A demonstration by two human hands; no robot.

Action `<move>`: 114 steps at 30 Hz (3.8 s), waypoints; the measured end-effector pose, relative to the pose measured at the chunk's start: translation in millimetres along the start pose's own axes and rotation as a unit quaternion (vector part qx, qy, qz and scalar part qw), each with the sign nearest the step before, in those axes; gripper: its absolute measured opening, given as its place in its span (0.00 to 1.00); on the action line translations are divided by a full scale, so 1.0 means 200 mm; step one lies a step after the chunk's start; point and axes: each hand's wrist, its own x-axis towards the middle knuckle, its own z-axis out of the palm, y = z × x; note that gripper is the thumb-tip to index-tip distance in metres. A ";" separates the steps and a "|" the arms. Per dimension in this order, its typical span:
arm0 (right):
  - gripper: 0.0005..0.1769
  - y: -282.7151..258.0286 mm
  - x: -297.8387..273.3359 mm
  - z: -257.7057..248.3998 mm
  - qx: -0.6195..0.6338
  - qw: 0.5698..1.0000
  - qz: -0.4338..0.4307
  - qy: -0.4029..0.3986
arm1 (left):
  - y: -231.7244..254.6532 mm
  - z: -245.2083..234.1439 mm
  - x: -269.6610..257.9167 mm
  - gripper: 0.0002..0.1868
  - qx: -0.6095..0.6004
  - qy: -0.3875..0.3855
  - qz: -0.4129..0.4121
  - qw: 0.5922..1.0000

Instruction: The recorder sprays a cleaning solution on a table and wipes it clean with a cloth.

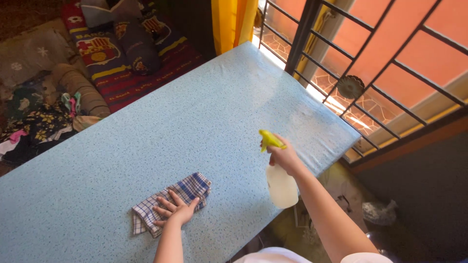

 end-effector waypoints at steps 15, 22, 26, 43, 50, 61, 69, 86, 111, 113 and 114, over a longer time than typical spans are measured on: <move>0.22 0.34 -0.67 -0.49 0.019 0.973 0.038 0.225 | 0.01 0.01 -0.03 0.69 0.013 0.057 0.017 0.998; 0.20 0.24 -0.63 -0.36 0.026 0.945 0.036 0.324 | 0.05 0.07 -0.10 0.69 0.011 0.073 0.036 0.997; 0.25 0.19 -0.50 0.03 0.008 0.974 -0.017 0.226 | 0.12 0.11 -0.19 0.68 -0.036 0.018 0.072 0.997; 0.47 0.10 0.20 1.73 -0.233 0.943 -0.231 -0.059 | -0.41 0.16 0.09 0.35 -0.391 0.141 0.282 0.865; 0.65 0.15 0.09 1.56 -0.267 0.934 -0.217 -0.101 | -0.49 0.05 -0.03 0.40 -0.226 0.416 0.251 0.844; 0.38 0.71 -0.19 0.77 -0.521 0.847 -0.005 -0.110 | -0.28 0.13 -0.04 0.22 -0.156 0.261 0.205 0.931; 0.25 0.63 -0.17 0.06 -0.465 0.873 0.135 0.058 | 0.17 0.02 -0.26 0.24 -0.315 0.308 0.451 0.776; 0.31 0.68 0.14 0.45 -0.632 0.746 -0.210 -0.029 | 0.64 -0.03 -0.03 0.22 -0.312 0.381 0.404 0.771; 0.34 0.61 0.41 0.60 -0.635 0.740 -0.210 -0.072 | 0.78 -0.06 0.09 0.24 -0.262 0.443 0.325 0.793; 0.34 0.59 0.36 0.54 -0.644 0.735 -0.198 -0.081 | 0.78 -0.05 0.08 0.24 -0.264 0.440 0.328 0.793; 0.34 0.58 0.35 0.52 -0.650 0.731 -0.187 -0.092 | 0.78 -0.05 0.08 0.24 -0.265 0.439 0.328 0.793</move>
